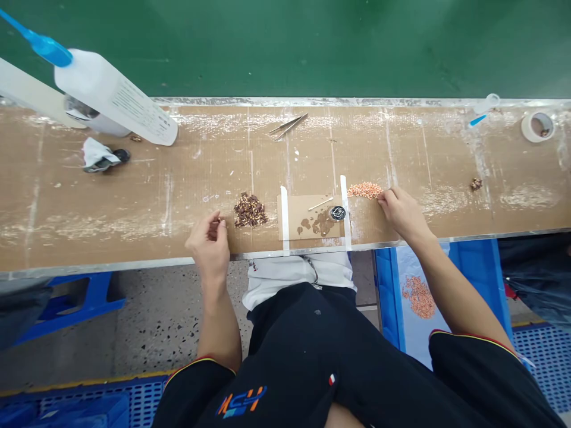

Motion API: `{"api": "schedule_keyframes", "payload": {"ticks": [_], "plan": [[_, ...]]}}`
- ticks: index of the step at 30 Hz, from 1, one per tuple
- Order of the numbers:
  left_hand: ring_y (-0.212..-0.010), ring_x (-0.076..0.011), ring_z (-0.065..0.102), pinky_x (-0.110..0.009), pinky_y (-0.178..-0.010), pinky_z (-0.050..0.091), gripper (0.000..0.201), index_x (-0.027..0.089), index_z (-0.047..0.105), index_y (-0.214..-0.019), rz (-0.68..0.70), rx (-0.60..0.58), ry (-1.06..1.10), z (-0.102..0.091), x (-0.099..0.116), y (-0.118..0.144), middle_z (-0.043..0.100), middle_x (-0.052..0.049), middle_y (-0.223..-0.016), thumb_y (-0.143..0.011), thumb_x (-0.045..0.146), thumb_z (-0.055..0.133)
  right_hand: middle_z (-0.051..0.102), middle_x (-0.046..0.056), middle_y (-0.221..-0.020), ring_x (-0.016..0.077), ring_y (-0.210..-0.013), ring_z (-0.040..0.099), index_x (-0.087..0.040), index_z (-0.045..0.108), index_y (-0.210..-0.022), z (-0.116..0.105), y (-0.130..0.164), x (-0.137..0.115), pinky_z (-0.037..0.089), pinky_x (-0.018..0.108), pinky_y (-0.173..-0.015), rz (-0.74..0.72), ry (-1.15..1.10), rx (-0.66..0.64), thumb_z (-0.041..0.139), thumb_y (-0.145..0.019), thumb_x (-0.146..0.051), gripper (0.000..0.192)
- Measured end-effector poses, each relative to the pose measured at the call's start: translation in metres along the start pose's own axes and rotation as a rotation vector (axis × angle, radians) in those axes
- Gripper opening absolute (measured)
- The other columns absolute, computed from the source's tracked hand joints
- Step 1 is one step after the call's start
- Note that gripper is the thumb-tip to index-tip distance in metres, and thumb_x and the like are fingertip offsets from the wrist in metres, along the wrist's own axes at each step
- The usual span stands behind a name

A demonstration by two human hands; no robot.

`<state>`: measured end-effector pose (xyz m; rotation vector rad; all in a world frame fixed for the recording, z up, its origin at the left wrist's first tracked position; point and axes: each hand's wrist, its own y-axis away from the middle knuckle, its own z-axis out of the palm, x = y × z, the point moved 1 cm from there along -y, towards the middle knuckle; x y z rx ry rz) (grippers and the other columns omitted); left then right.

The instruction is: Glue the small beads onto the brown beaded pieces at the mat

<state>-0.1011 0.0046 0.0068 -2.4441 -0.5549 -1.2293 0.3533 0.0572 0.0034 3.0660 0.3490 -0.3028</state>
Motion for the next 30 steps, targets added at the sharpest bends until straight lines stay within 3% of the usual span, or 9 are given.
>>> {"api": "schedule_keyframes", "payload": {"ticks": [4,7,11,20,30], "plan": [[-0.085,-0.0185,0.074,-0.031,-0.072,0.062,0.026,0.022,0.077,-0.103,-0.095,-0.043,0.371,-0.002,0.009,0.003,0.079,-0.005,-0.095,-0.082,0.037,0.081,0.067,0.017,-0.095,0.0303,-0.089,0.064,-0.021,0.062,-0.089,0.000,-0.001,0.004,0.052,0.043,-0.081,-0.042,0.034,-0.008,0.047,-0.102,-0.022,0.020],[-0.069,-0.0149,0.072,-0.026,-0.057,0.059,0.036,0.022,0.078,-0.097,-0.153,-0.184,0.641,0.003,0.017,0.008,0.079,-0.004,-0.087,-0.074,0.046,0.092,0.067,0.016,-0.093,0.0304,-0.090,0.063,-0.022,0.062,-0.089,0.001,-0.002,0.010,0.052,0.042,-0.079,-0.096,0.051,-0.003,0.046,-0.103,-0.024,0.022],[-0.056,-0.0120,0.069,-0.024,-0.054,0.060,0.051,0.020,0.078,-0.088,-0.252,-0.361,0.848,0.017,0.025,0.016,0.078,-0.004,-0.078,-0.059,0.054,0.102,0.065,0.016,-0.092,0.0307,-0.090,0.063,-0.022,0.062,-0.088,0.001,-0.001,0.014,0.050,0.042,-0.078,-0.116,0.065,0.005,0.045,-0.106,-0.028,0.025],[-0.059,-0.0138,0.073,-0.028,-0.062,0.065,0.043,0.018,0.082,-0.084,-0.365,-0.617,0.965,0.045,0.046,0.029,0.080,-0.006,-0.080,-0.059,0.046,0.104,0.067,0.015,-0.092,0.0306,-0.089,0.065,-0.025,0.056,-0.086,0.006,0.006,0.010,0.052,0.043,-0.080,-0.089,-0.040,0.022,0.044,-0.104,-0.031,0.022],[-0.065,-0.0163,0.076,-0.029,-0.066,0.065,0.042,0.016,0.085,-0.089,-0.381,-0.762,0.922,0.070,0.050,0.036,0.081,-0.008,-0.084,-0.064,0.045,0.101,0.067,0.009,-0.082,0.0226,-0.070,0.061,-0.026,0.056,-0.081,0.003,0.004,0.012,0.050,0.037,-0.069,-0.103,-0.128,0.050,0.051,-0.102,-0.036,0.024]]}}
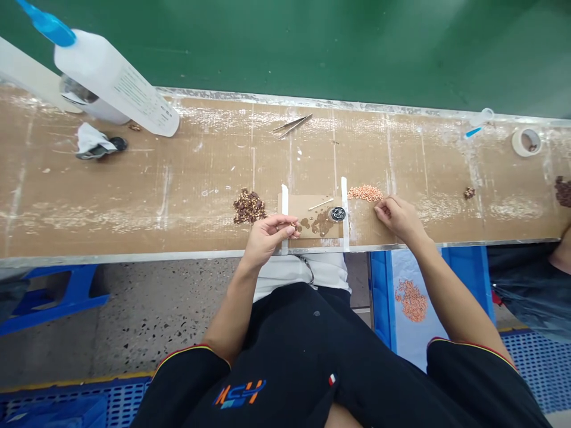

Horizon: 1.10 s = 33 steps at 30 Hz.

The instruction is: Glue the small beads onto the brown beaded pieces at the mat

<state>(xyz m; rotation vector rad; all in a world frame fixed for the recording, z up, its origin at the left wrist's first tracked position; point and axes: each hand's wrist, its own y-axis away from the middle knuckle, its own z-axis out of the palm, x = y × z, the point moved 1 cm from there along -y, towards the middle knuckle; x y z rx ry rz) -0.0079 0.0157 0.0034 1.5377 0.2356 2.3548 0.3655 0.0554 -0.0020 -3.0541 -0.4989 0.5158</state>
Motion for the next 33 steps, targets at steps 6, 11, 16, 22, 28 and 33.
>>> {"api": "schedule_keyframes", "payload": {"ticks": [6,11,16,22,28,33], "plan": [[-0.069,-0.0179,0.078,-0.030,-0.069,0.067,0.044,0.017,0.086,-0.092,-0.024,-0.006,-0.061,0.006,-0.010,-0.003,0.082,-0.008,-0.087,-0.065,0.048,0.099,0.071,0.009,-0.085,0.0232,-0.075,0.065,-0.025,0.061,-0.086,0.003,0.010,-0.003,0.051,0.035,-0.069,-0.087,0.052,0.101,0.052,-0.105,-0.033,0.022],[-0.067,-0.0173,0.077,-0.029,-0.067,0.066,0.044,0.017,0.086,-0.092,-0.001,0.005,-0.056,0.003,-0.013,-0.004,0.082,-0.008,-0.085,-0.065,0.049,0.099,0.071,0.010,-0.086,0.0250,-0.080,0.067,-0.024,0.062,-0.087,0.004,0.013,-0.008,0.052,0.036,-0.072,-0.090,0.132,0.104,0.049,-0.102,-0.025,0.020],[-0.068,-0.0164,0.078,-0.027,-0.068,0.066,0.042,0.017,0.086,-0.092,0.014,-0.013,-0.038,0.003,-0.015,-0.002,0.083,-0.008,-0.085,-0.067,0.048,0.099,0.066,0.010,-0.079,0.0257,-0.077,0.064,-0.024,0.057,-0.081,0.003,0.005,-0.014,0.050,0.036,-0.070,0.005,0.213,0.034,0.050,-0.098,-0.023,0.018],[-0.070,-0.0181,0.078,-0.030,-0.070,0.066,0.043,0.016,0.085,-0.094,-0.003,-0.054,-0.064,0.000,-0.016,-0.002,0.083,-0.009,-0.088,-0.070,0.049,0.097,0.067,0.012,-0.081,0.0255,-0.074,0.062,-0.024,0.055,-0.079,0.000,-0.003,-0.022,0.048,0.036,-0.068,0.027,0.266,-0.016,0.049,-0.095,-0.022,0.017],[-0.070,-0.0175,0.077,-0.029,-0.069,0.066,0.043,0.016,0.084,-0.095,0.001,-0.077,-0.051,-0.002,-0.018,-0.002,0.082,-0.009,-0.089,-0.071,0.050,0.096,0.067,0.010,-0.077,0.0241,-0.071,0.061,-0.026,0.051,-0.074,-0.005,-0.005,-0.026,0.045,0.034,-0.066,0.113,0.195,-0.005,0.054,-0.088,-0.022,0.015],[-0.070,-0.0178,0.077,-0.031,-0.070,0.066,0.042,0.017,0.083,-0.095,0.007,-0.085,-0.051,-0.002,-0.018,-0.002,0.082,-0.009,-0.089,-0.072,0.049,0.095,0.066,0.005,-0.069,0.0206,-0.063,0.059,-0.026,0.050,-0.070,-0.014,-0.006,-0.028,0.046,0.033,-0.065,0.240,-0.014,0.003,0.058,-0.080,-0.023,0.013]]}}
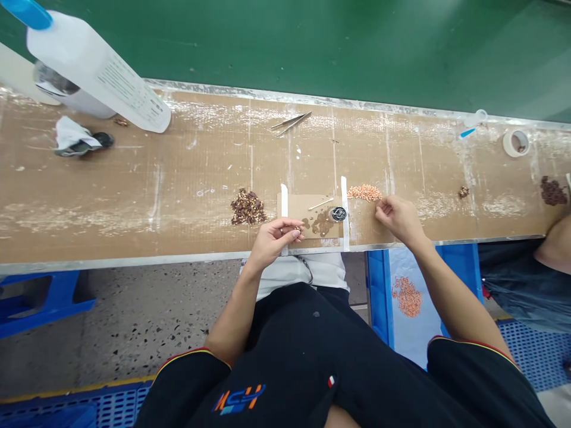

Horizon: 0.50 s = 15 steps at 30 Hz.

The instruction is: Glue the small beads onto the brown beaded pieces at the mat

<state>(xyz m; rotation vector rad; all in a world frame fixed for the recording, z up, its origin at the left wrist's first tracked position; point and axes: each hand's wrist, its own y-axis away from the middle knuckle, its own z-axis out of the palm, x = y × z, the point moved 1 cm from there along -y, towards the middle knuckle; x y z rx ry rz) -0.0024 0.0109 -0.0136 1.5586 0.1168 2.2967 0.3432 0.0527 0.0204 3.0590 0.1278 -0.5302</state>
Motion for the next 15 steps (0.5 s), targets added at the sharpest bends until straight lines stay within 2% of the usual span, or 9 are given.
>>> {"api": "schedule_keyframes", "payload": {"ticks": [6,15], "plan": [[-0.071,-0.0180,0.077,-0.031,-0.071,0.066,0.042,0.016,0.083,-0.096,0.005,0.007,-0.016,0.000,0.001,0.000,0.082,-0.009,-0.089,-0.073,0.049,0.095,0.068,0.005,-0.068,0.0208,-0.062,0.061,-0.026,0.052,-0.068,-0.007,-0.002,0.001,0.047,0.033,-0.066,0.081,-0.057,-0.065,0.059,-0.075,-0.022,0.010],[-0.070,-0.0171,0.077,-0.029,-0.068,0.065,0.044,0.017,0.084,-0.095,0.002,0.032,-0.013,0.000,0.000,0.000,0.081,-0.008,-0.087,-0.070,0.051,0.096,0.068,0.006,-0.071,0.0217,-0.065,0.062,-0.027,0.050,-0.071,-0.003,0.005,0.010,0.050,0.034,-0.069,0.057,-0.013,-0.042,0.058,-0.077,-0.023,0.011]]}}
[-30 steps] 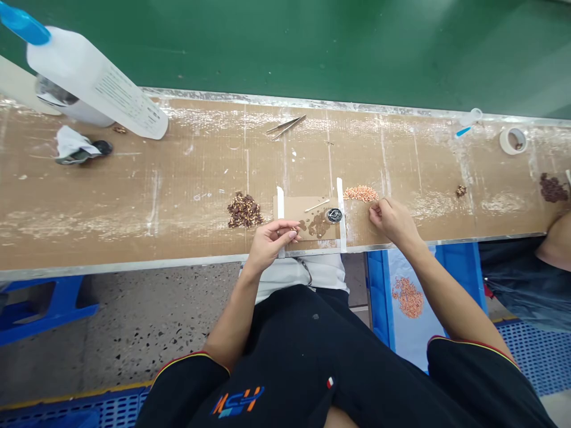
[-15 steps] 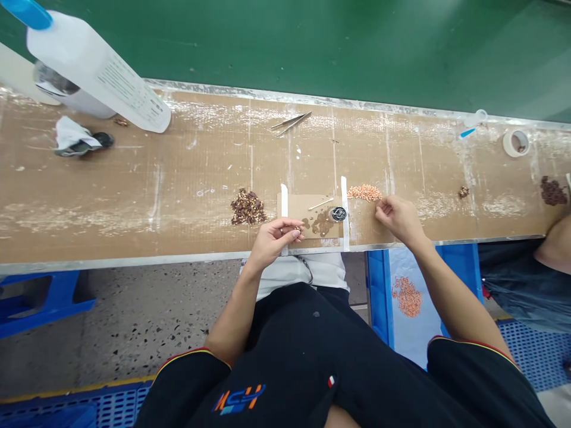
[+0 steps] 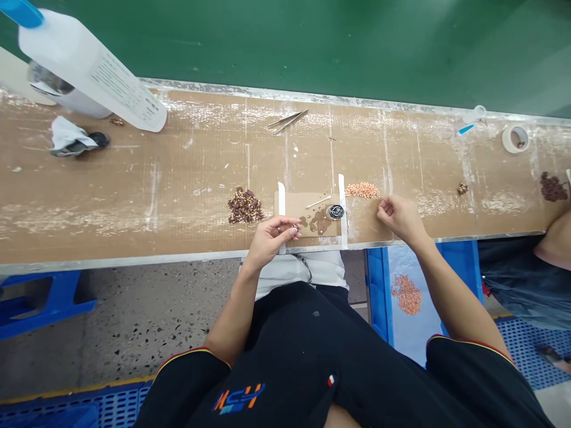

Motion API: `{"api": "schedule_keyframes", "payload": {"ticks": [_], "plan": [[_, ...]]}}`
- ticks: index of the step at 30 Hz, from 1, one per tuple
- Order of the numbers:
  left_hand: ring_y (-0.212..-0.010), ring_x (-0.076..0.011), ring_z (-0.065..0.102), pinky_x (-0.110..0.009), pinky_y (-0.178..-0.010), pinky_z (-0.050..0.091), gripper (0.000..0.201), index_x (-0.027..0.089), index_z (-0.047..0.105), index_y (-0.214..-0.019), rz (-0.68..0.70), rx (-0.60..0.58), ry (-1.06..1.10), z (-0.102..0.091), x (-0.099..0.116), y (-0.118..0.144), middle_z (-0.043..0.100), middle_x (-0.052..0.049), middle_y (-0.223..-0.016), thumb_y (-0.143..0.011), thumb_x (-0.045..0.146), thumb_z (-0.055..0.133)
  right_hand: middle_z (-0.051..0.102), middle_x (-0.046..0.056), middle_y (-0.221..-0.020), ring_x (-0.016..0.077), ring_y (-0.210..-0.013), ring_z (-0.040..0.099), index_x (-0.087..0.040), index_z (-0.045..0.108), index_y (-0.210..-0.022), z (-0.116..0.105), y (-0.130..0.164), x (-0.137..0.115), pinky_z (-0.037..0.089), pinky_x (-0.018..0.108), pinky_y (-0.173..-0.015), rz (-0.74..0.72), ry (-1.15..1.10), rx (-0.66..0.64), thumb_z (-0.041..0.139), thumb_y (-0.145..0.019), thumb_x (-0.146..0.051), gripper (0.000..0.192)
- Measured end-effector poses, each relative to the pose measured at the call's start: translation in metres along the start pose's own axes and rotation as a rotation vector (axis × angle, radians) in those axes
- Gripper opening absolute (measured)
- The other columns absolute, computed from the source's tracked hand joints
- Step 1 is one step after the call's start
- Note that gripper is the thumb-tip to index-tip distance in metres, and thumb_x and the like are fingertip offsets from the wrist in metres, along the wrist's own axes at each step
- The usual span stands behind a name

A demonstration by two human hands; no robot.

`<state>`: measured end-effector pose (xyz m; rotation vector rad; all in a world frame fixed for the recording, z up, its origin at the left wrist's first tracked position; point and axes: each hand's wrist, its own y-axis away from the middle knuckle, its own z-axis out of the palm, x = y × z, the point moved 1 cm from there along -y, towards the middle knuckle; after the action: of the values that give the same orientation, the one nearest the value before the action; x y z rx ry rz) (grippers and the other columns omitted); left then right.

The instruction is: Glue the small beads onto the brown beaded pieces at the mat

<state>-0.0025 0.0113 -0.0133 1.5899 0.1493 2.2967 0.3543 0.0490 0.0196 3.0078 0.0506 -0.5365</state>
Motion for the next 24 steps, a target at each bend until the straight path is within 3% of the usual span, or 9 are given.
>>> {"api": "schedule_keyframes", "payload": {"ticks": [12,19,24], "plan": [[-0.069,-0.0175,0.076,-0.030,-0.069,0.065,0.044,0.016,0.082,-0.095,-0.006,0.003,-0.009,-0.001,-0.001,-0.001,0.081,-0.009,-0.087,-0.071,0.050,0.096,0.070,0.009,-0.083,0.0244,-0.073,0.066,-0.025,0.057,-0.083,0.012,0.014,0.013,0.054,0.037,-0.071,-0.066,0.041,0.085,0.059,-0.090,-0.027,0.007],[-0.071,-0.0176,0.077,-0.030,-0.071,0.066,0.044,0.017,0.083,-0.097,0.010,-0.001,-0.004,0.001,-0.002,0.002,0.082,-0.008,-0.089,-0.072,0.052,0.095,0.071,0.012,-0.083,0.0268,-0.075,0.065,-0.025,0.056,-0.080,0.013,0.006,0.011,0.050,0.037,-0.069,-0.090,0.183,0.072,0.054,-0.088,-0.026,0.009],[-0.070,-0.0171,0.077,-0.029,-0.070,0.065,0.044,0.017,0.083,-0.095,0.012,0.003,0.008,0.002,-0.002,0.002,0.082,-0.008,-0.088,-0.072,0.052,0.096,0.069,0.009,-0.074,0.0239,-0.068,0.062,-0.026,0.051,-0.075,0.005,0.003,0.006,0.049,0.035,-0.066,-0.075,0.095,0.057,0.057,-0.083,-0.026,0.011]]}}
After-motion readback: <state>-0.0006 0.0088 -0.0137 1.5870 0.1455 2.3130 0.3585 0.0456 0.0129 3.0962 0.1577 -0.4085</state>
